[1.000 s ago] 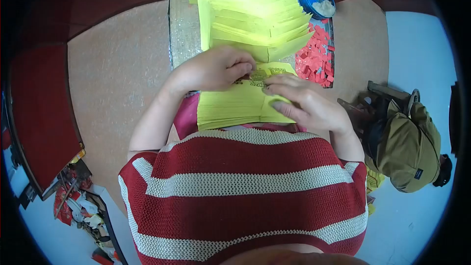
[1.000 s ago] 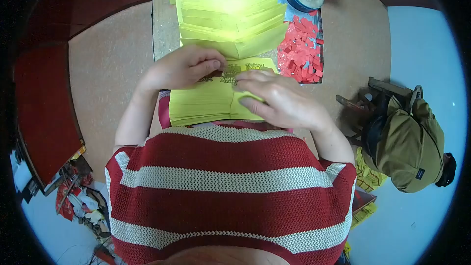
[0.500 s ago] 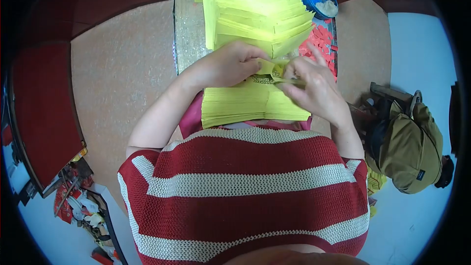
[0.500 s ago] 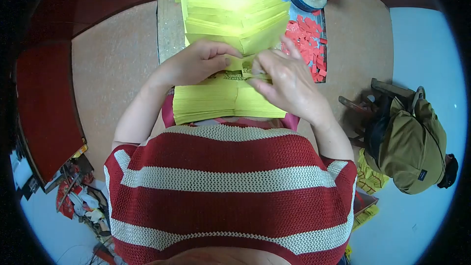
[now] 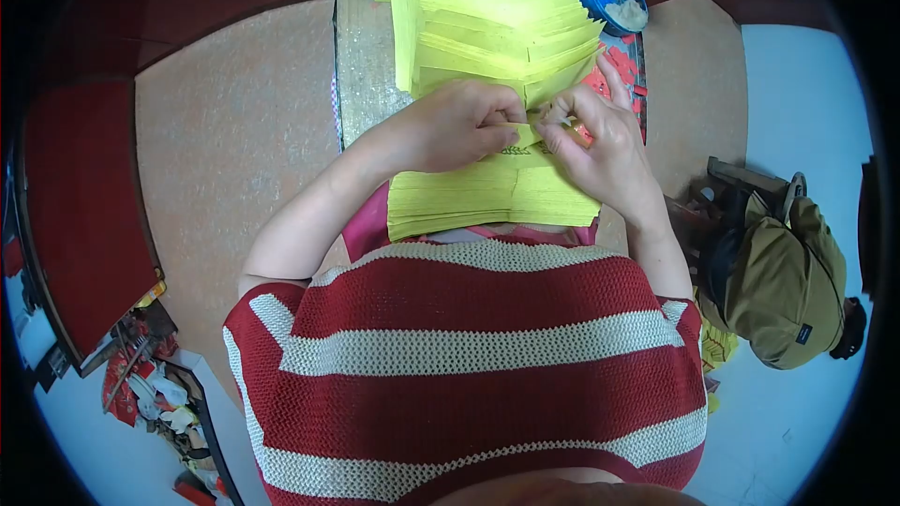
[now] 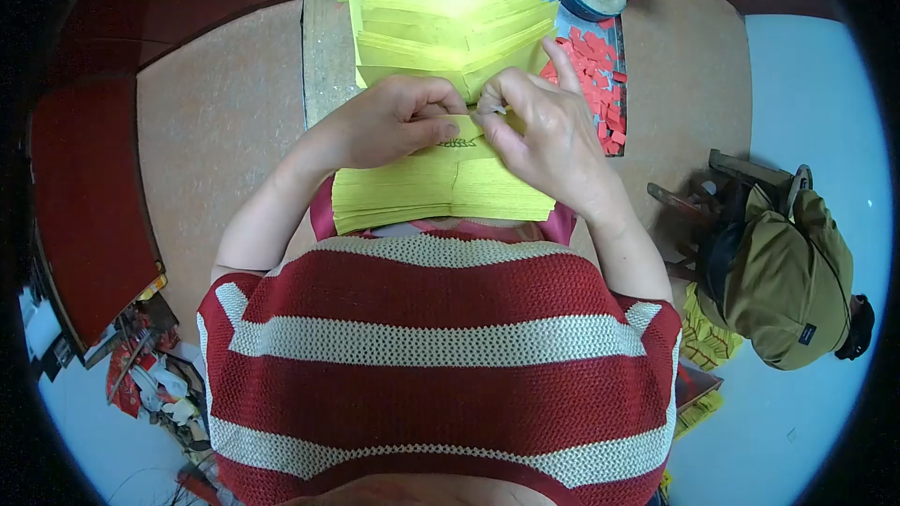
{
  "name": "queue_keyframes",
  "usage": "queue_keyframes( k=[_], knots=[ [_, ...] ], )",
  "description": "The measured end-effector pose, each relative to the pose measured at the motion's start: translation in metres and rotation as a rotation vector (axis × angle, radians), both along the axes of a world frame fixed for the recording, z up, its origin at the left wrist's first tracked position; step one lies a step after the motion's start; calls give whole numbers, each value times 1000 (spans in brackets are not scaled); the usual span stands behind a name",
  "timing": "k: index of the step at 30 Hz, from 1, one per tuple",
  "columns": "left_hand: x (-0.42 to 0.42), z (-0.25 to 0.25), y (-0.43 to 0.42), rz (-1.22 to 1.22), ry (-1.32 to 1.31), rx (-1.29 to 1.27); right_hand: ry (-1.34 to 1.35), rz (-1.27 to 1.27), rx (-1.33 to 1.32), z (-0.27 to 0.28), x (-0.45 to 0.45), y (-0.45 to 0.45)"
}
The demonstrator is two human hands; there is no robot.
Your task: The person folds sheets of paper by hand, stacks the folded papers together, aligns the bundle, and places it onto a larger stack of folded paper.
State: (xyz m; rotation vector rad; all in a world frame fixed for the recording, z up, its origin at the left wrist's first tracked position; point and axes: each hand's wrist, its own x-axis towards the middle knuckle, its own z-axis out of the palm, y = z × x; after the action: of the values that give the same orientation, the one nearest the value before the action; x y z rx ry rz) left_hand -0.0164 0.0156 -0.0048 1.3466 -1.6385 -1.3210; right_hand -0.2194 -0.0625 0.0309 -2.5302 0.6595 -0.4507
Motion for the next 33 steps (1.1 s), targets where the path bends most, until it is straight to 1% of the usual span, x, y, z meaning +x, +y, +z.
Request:
queue_keyframes(
  k=[2, 5, 7, 8, 10, 11, 12, 13, 14, 15, 17, 18, 19, 21, 22, 23, 25, 26, 27, 29, 30, 31, 32, 33],
  knots=[
    [0, 9, -1, -33, 2, 110, -34, -4, -14, -1, 2, 1],
    [-1, 6, -3, 1, 10, 108, -26, -2, 16, 0, 3, 0],
    [0, 4, -6, -1, -13, 66, -15, -32, -92, 5, -2, -4],
    [1, 3, -7, 0, -35, 26, -13, -29, -91, 11, -3, -4],
    [4, 4, -13, 20, -35, 46, -26, 29, -195, 25, -7, 5],
    [5, 5, -18, 34, -39, 60, -26, 28, -197, 26, -9, 9],
    [7, 2, -22, 32, -39, 56, 89, 165, -51, 24, -10, 13],
    [9, -3, -25, 77, -79, -48, 204, 301, 95, 21, -11, 16],
    [10, -6, -26, 124, -117, -150, 220, 274, 281, 13, -14, 17],
    [11, -1, -26, 128, -117, -150, 220, 278, 280, 10, -14, 12],
    [14, 18, -23, 317, -343, -423, 56, 161, 446, 3, -14, 2],
    [14, 23, -20, 357, -226, -453, 52, 159, 448, 0, -11, 1],
    [15, 29, -16, 353, -228, -456, 32, 122, 362, -1, -8, -1],
    [18, 40, -8, 134, -124, -254, -4, 52, 189, -3, 0, -3],
    [16, 34, -4, 38, -80, -215, -22, 33, 132, 0, 3, -1],
    [13, 26, -2, 44, -81, -214, -21, 38, 133, 0, 3, -2],
    [5, 3, -1, -122, -334, -195, 25, 34, 16, -1, 1, -4],
    [1, -9, -1, -85, -328, -191, 26, 35, 16, -2, 0, -2],
    [3, -6, -4, -87, -326, -191, 80, 60, 11, -3, -3, 4],
    [7, 5, -9, -113, -218, 69, 135, 86, 8, 0, -8, 10],
    [8, 9, -9, -111, -218, 71, 159, 66, 34, 5, -9, 9],
    [9, 12, -8, -94, -132, 159, 183, 47, 61, 8, -10, 8],
    [9, 14, -7, -78, -47, 244, 157, 36, 2, 9, -10, 7],
    [8, 10, -5, -78, -48, 245, 156, 36, 3, 9, -6, 6]
  ],
)
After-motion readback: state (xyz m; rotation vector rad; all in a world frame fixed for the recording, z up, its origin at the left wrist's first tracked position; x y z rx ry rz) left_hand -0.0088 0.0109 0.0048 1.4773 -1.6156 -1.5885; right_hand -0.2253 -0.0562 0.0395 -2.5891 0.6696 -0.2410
